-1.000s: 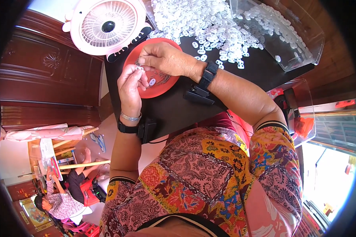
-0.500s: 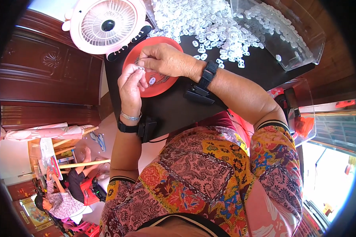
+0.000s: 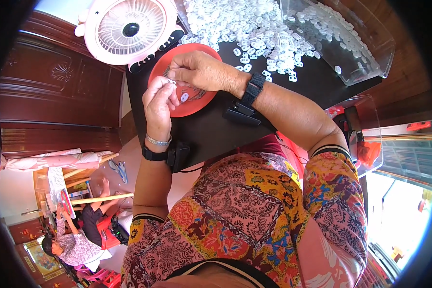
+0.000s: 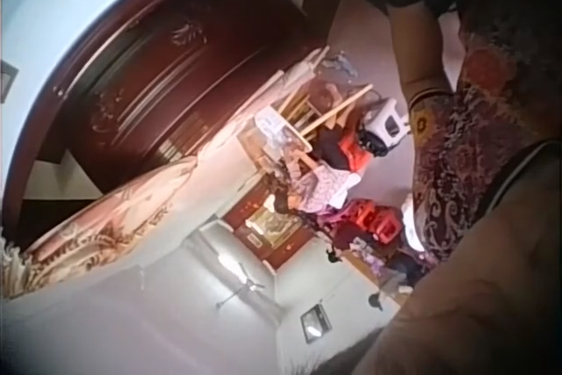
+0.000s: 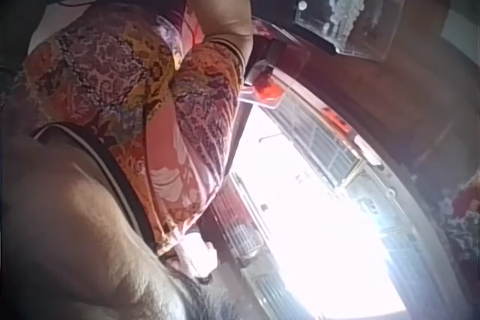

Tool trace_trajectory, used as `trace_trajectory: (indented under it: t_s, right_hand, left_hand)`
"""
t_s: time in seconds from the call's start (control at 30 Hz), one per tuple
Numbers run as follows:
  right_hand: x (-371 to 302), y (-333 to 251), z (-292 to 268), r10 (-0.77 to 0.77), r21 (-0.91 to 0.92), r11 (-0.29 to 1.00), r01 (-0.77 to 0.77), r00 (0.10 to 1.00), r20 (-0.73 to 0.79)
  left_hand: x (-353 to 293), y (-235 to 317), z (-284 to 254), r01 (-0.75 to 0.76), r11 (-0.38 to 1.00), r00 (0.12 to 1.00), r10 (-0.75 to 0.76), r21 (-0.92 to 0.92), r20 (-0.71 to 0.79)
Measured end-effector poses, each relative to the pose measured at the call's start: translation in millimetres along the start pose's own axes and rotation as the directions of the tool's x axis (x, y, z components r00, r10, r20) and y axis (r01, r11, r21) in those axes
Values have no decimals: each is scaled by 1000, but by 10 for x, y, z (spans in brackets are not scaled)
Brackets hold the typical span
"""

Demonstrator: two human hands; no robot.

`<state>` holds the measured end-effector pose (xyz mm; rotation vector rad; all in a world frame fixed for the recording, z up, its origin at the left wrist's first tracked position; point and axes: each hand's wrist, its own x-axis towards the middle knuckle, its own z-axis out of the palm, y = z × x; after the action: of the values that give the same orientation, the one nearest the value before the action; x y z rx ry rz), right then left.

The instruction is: Assembling small metal pins or springs into white plastic circular components.

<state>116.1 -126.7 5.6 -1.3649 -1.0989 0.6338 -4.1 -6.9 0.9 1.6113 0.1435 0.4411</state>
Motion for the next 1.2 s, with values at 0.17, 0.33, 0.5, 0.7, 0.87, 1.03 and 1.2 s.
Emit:
trace_trajectory:
  t_s: [0.17, 0.33, 0.5, 0.7, 0.87, 1.03, 1.2]
  right_hand:
    - [-13, 16, 30, -15, -72, 997, 13, 999, -32]
    - [-35, -12, 30, -52, -217, 975, 44, 998, -28]
    - [-17, 18, 55, -62, -137, 989, 54, 997, -53]
    - [-22, 101, 50, -146, -389, 910, 145, 989, 28]
    - [-90, 100, 101, -207, -721, 594, 358, 933, 293]
    - [-90, 98, 165, -189, -789, 510, 342, 940, 285]
    - [-81, 111, 181, -200, -806, 480, 346, 938, 283]
  left_hand:
    - [-12, -7, 8, 8, 999, 1000, -7, 45, -13]
    - [-30, 36, 28, 23, 996, 1000, -22, 88, -20]
    - [-16, 16, 12, 7, 996, 999, -4, 93, -36]
    - [79, -16, -123, -1, 990, 977, -28, -138, -213]
    - [77, -3, -135, -1, 987, 977, -34, -159, -212]
    - [67, 16, -117, -3, 986, 979, -32, -169, -199]
    - [55, 8, -113, -35, 976, 981, -8, -216, -196]
